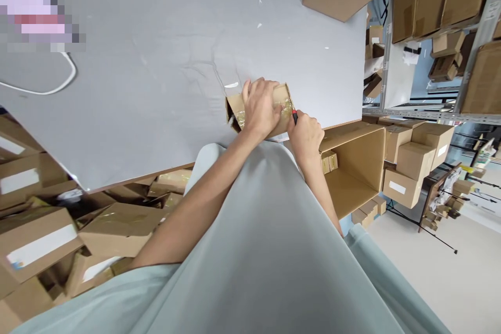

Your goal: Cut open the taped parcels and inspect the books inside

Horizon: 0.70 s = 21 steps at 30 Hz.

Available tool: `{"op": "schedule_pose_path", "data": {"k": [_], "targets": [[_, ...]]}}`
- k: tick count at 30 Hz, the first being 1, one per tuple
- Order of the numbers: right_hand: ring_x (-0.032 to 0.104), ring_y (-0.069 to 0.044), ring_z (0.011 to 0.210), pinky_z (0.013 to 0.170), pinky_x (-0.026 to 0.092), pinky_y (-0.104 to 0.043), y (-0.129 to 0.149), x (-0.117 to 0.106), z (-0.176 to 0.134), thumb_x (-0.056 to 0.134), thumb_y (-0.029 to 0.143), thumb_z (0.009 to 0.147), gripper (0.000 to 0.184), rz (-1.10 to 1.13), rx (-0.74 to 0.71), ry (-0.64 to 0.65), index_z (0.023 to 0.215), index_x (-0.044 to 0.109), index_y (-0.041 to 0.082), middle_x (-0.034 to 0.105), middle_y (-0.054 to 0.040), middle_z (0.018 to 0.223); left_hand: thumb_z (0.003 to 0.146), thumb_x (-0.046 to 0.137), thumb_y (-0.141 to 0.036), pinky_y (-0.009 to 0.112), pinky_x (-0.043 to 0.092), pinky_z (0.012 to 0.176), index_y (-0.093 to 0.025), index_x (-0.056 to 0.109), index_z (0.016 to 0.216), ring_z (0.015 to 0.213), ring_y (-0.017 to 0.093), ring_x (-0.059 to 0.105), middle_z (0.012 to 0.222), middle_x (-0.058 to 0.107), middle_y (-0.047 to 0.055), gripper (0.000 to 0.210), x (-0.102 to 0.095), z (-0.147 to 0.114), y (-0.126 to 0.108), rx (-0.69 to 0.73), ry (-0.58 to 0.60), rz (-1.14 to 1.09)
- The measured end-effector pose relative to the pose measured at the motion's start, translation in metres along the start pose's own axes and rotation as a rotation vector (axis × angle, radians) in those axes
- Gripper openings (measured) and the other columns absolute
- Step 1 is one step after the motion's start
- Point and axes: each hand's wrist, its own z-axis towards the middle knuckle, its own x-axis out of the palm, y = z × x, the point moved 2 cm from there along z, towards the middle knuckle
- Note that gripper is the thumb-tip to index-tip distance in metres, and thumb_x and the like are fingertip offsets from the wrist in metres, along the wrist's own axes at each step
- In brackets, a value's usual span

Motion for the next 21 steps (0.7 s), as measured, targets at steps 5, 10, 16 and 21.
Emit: {"op": "schedule_pose_path", "data": {"k": [5,10,16,21], "targets": [[0.076,-0.033,0.114,0.096,0.058,-0.043,0.002,0.001,-0.004,0.047,0.031,0.114,0.033,-0.022,0.036,-0.006,0.126,0.074,0.017,0.079,-0.0219,0.123,0.095,0.074,-0.045,0.063,0.012,0.142,-0.029,0.065,0.142,0.163,0.041,0.040,0.152,0.067,0.011,0.050,0.003,-0.002,0.001,0.037,-0.003,0.046],[0.077,-0.034,0.115,0.096,0.058,-0.042,-0.012,0.007,-0.007,0.047,0.032,0.114,0.035,-0.061,0.131,0.075,0.125,0.076,0.015,0.079,-0.0225,0.123,0.099,0.069,-0.040,0.061,0.012,0.143,-0.024,0.064,0.142,0.160,0.039,0.045,0.149,0.069,0.014,0.046,0.011,-0.005,0.004,0.081,-0.036,0.126],[0.077,-0.034,0.111,0.094,0.056,-0.042,-0.030,0.007,-0.019,0.052,0.036,0.111,0.035,0.015,0.070,0.103,0.124,0.080,0.020,0.082,-0.0184,0.116,0.099,0.070,-0.046,0.060,0.011,0.143,-0.026,0.064,0.146,0.160,0.039,0.046,0.151,0.068,0.014,0.051,0.010,-0.002,0.014,0.127,-0.053,0.104],[0.078,-0.033,0.096,0.089,0.055,-0.039,-0.063,0.016,-0.027,0.044,0.049,0.113,0.043,0.260,-0.010,-0.109,0.126,0.079,0.028,0.084,-0.0108,0.099,0.103,0.064,-0.058,0.060,0.013,0.142,-0.023,0.061,0.152,0.161,0.038,0.046,0.158,0.065,0.015,0.060,0.002,0.001,0.012,0.166,-0.015,0.122]]}}
